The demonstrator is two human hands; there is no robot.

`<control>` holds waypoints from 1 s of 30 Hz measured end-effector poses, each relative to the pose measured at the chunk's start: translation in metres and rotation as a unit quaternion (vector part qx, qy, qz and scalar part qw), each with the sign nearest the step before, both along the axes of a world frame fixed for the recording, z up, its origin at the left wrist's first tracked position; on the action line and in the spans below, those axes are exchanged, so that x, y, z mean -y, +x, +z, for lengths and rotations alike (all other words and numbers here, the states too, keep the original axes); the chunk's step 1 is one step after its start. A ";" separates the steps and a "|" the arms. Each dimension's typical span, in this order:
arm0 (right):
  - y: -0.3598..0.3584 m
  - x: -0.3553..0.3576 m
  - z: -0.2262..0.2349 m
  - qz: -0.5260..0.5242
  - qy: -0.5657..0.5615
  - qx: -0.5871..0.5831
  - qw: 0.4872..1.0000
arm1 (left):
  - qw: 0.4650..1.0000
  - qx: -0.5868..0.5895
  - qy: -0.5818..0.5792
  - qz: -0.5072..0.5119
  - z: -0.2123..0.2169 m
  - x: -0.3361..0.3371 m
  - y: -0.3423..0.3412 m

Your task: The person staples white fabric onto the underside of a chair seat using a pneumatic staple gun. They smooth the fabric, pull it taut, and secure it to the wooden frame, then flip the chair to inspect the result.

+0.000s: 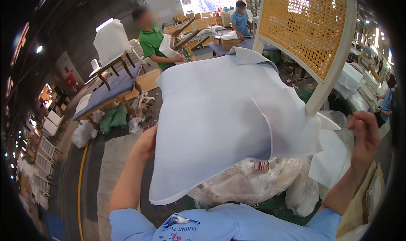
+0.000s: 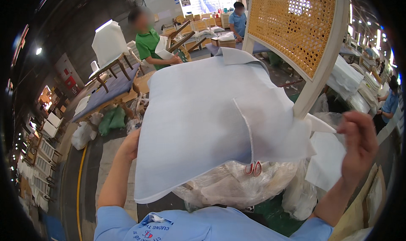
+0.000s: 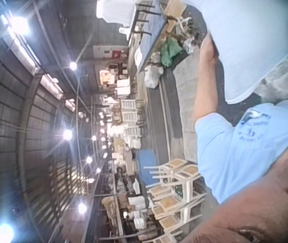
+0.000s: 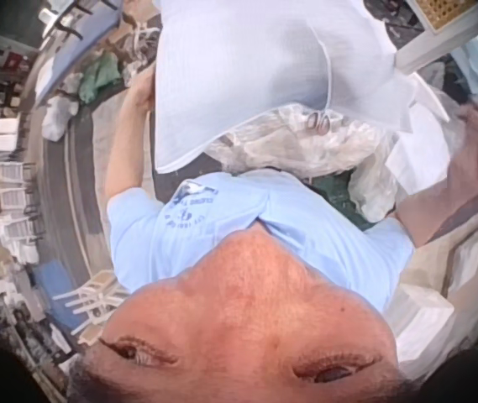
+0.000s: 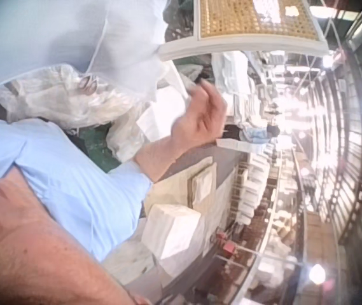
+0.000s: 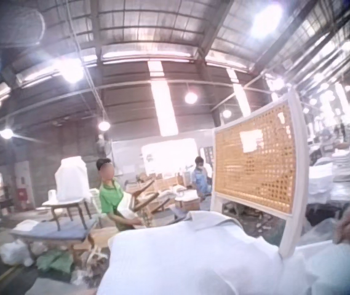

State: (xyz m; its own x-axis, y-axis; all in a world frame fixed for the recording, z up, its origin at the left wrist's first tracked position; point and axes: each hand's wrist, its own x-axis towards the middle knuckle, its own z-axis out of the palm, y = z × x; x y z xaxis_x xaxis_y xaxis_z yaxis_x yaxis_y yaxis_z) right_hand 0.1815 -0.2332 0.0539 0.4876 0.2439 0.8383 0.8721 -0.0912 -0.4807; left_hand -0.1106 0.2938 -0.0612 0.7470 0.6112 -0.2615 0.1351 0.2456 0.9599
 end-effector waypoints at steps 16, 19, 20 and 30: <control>0.056 -0.214 0.023 0.164 -0.549 0.069 0.817 | 0.991 -0.004 -0.066 0.117 -0.016 0.015 0.012; 0.062 -0.219 0.016 0.179 -0.581 0.072 0.791 | 0.987 -0.029 -0.035 0.153 -0.020 0.018 0.018; 0.063 -0.218 0.017 0.172 -0.590 0.065 0.786 | 0.987 -0.028 -0.024 0.158 -0.022 0.019 0.020; 0.058 -0.198 0.040 0.176 -0.628 0.038 0.757 | 0.984 0.009 0.062 0.166 -0.043 0.013 0.025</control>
State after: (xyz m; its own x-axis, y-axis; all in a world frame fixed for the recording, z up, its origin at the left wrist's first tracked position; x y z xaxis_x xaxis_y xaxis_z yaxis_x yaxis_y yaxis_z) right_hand 0.2396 -0.0354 0.0941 0.1684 0.9756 -0.1412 0.9696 -0.1897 -0.1545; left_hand -0.0855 0.2805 -0.1037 0.5041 0.8489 -0.1589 0.0502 0.1549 0.9867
